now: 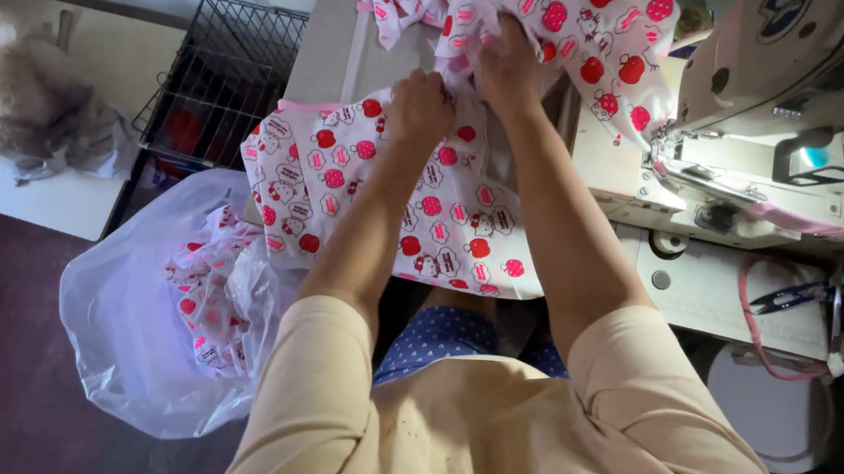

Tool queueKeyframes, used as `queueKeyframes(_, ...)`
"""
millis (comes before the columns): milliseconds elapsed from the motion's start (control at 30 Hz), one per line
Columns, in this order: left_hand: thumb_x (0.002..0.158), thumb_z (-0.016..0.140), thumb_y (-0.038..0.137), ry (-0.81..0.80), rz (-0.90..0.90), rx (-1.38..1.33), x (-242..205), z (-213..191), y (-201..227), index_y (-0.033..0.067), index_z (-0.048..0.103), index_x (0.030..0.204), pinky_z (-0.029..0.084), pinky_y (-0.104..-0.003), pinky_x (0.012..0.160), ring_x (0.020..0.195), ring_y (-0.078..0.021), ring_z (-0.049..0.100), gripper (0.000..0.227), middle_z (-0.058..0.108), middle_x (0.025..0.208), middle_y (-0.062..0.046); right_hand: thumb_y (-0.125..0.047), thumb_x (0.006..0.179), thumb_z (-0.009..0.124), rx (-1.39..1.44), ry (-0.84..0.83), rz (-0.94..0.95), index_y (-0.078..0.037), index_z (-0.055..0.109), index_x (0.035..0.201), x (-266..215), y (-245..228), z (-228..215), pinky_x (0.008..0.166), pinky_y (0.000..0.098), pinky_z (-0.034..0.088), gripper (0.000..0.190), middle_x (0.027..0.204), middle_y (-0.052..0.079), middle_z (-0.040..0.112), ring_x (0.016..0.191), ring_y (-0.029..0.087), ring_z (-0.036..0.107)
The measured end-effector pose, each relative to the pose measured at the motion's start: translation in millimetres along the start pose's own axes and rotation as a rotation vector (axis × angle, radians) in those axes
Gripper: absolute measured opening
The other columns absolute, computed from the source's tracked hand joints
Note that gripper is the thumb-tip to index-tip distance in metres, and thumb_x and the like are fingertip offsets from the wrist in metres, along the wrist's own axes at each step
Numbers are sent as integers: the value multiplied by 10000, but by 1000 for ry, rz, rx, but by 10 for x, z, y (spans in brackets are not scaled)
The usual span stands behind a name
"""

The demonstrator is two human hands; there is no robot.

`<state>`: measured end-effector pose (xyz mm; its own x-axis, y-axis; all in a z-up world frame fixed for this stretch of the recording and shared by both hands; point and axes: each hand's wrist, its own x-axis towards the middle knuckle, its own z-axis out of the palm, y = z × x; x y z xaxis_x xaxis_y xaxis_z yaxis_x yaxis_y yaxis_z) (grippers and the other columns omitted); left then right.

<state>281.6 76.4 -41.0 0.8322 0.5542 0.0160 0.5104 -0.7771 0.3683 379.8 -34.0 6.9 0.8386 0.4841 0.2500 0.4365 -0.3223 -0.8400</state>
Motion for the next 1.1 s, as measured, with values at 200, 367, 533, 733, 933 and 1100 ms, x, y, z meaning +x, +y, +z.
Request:
queueKeyframes(200,809,472,38,88,5,-208,36,36,-108,69,614,881,468,-522,544,885,-362,591,162,643,954,-107,-28,827,471,92,143,99,-98,641,1298,-20,-269,10,948,404,623,506,1337,126,696,1234,261,673)
queueKeyframes(367,854,457,126,202,125,-342,-9,142,-247,91,561,935,509,-571,731,916,-426,604,136,624,934,-144,-229,793,624,-5,43,-99,-122,541,958,-431,969,500,726,455,399,214,827,106,524,826,304,511)
queueKeyframes(533,801,479,208,285,186,-390,48,329,-368,164,509,888,533,-541,813,894,-404,603,102,552,887,-131,-83,833,702,133,100,-184,-29,725,970,-369,1340,774,801,467,531,149,842,223,674,879,377,696)
queueKeyframes(733,776,460,118,389,298,-578,-12,231,-402,158,475,831,504,-460,694,821,-403,589,70,496,819,-166,-101,847,669,402,135,15,-110,740,844,-114,1666,827,713,320,509,71,726,14,631,750,99,561)
queueKeyframes(933,814,479,172,306,265,-610,-82,109,-336,139,449,816,449,-526,709,863,-454,562,45,510,854,-173,-185,857,826,226,8,-200,-130,741,1042,-329,824,671,857,407,568,211,937,126,720,973,290,718)
queueKeyframes(1100,822,479,211,293,198,-723,1,217,-394,188,467,790,498,-431,782,827,-365,587,41,511,809,-115,-119,804,763,475,87,209,-98,755,828,-303,871,747,766,299,515,33,801,29,677,808,161,620)
